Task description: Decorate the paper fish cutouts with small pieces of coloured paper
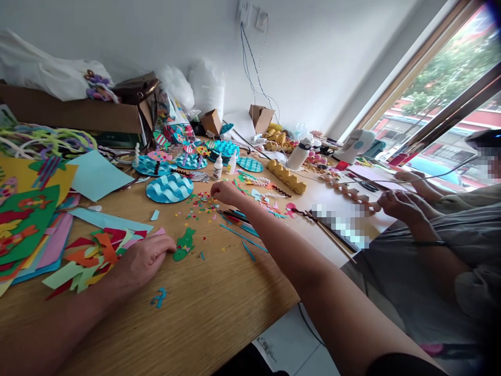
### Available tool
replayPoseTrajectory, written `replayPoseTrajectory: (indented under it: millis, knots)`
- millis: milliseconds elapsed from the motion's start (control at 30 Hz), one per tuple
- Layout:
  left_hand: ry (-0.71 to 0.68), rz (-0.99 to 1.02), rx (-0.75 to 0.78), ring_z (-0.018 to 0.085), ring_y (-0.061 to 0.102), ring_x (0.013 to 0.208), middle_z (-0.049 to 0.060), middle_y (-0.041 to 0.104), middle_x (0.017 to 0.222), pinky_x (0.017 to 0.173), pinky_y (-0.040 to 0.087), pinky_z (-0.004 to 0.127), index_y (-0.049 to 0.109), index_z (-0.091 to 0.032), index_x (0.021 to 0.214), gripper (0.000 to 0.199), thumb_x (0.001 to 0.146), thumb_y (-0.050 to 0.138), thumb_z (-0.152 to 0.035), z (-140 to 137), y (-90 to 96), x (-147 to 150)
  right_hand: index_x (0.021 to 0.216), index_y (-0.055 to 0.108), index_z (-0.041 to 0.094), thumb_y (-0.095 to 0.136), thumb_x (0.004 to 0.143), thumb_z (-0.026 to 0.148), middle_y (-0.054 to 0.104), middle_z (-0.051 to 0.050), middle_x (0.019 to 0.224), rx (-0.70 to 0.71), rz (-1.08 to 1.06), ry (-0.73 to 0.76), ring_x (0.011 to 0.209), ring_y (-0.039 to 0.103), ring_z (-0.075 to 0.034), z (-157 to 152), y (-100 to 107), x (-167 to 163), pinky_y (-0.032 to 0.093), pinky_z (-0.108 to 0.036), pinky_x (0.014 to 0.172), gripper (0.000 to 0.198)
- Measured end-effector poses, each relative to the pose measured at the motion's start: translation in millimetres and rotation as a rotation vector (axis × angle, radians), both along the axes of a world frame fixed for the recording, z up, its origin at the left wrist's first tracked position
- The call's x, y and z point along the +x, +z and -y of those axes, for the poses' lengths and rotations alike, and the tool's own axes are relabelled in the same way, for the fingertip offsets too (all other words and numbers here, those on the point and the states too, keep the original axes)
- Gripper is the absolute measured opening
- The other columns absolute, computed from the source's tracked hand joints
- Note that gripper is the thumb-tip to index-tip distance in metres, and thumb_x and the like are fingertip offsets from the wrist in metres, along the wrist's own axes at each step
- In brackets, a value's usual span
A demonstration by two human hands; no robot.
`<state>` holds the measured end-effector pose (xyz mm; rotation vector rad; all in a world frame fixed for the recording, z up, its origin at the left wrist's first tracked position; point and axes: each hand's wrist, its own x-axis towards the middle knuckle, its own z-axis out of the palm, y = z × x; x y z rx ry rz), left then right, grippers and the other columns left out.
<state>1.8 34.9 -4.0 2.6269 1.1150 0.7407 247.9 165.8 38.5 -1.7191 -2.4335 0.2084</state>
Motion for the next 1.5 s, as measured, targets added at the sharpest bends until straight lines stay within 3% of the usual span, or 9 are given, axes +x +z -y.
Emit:
replayPoseTrajectory:
  millis: [200,367,467,767,1200,1500]
  knots:
    - [-0.046,-0.036,-0.008,0.017,0.063,0.089,-0.001,0.068,0.085,0.095,0.042,0.032,0.061,-0.022,0.080,0.027,0.079,0.034,-0.020,-2.0,1.7,-1.7,0.089,0.068,0.017,0.046,0.073,0.021,0.067,-0.005,0.091,-0.014,0.044,-0.036,0.078,0.057,-0.014,-1.7,1.4,0.9,0.038,-0.020,0.060,0.027]
    - [-0.035,-0.041,0.004,0.017,0.062,0.093,-0.001,0.068,0.087,0.095,0.042,0.030,0.061,-0.022,0.081,0.028,0.080,0.034,-0.020,-2.9,-1.5,-3.5,0.095,0.067,0.024,0.045,0.072,0.014,0.066,-0.002,0.098,0.003,0.063,-0.053,0.086,0.058,-0.014,-11.2,-4.7,2.3,0.039,-0.020,0.066,0.033]
    - [-0.029,-0.026,0.017,0.016,0.063,0.089,-0.001,0.068,0.086,0.099,0.037,0.033,0.061,-0.022,0.081,0.028,0.080,0.033,-0.020,-2.5,-3.3,-2.9,0.093,0.068,0.023,0.045,0.074,0.020,0.067,-0.003,0.094,0.025,0.091,-0.057,0.083,0.059,-0.015,-11.7,-3.9,0.5,0.038,-0.021,0.061,0.029]
    - [-0.007,-0.005,0.013,0.016,0.062,0.091,0.000,0.068,0.085,0.100,0.037,0.032,0.060,-0.021,0.080,0.029,0.082,0.031,-0.020,-0.4,-4.8,-0.8,0.094,0.068,0.023,0.050,0.073,0.024,0.068,-0.003,0.092,0.025,0.181,0.044,0.085,0.059,-0.017,-19.0,-0.3,-17.1,0.039,-0.022,0.063,0.027]
    - [0.007,-0.013,-0.011,0.017,0.061,0.094,-0.001,0.068,0.087,0.103,0.033,0.035,0.060,-0.021,0.080,0.030,0.081,0.031,-0.017,1.8,-3.9,-0.2,0.095,0.068,0.015,0.051,0.075,0.020,0.065,-0.013,0.101,-0.001,0.318,0.108,0.093,0.059,-0.022,-31.8,0.2,-38.5,0.043,-0.027,0.071,0.027]
    - [-0.005,0.006,-0.029,0.015,0.062,0.088,-0.001,0.067,0.086,0.105,0.029,0.037,0.060,-0.021,0.079,0.030,0.081,0.030,-0.016,1.6,-3.5,1.4,0.093,0.068,0.016,0.053,0.073,0.021,0.066,-0.008,0.098,-0.042,0.271,0.109,0.091,0.058,-0.018,-34.5,2.5,-34.1,0.040,-0.021,0.067,0.025]
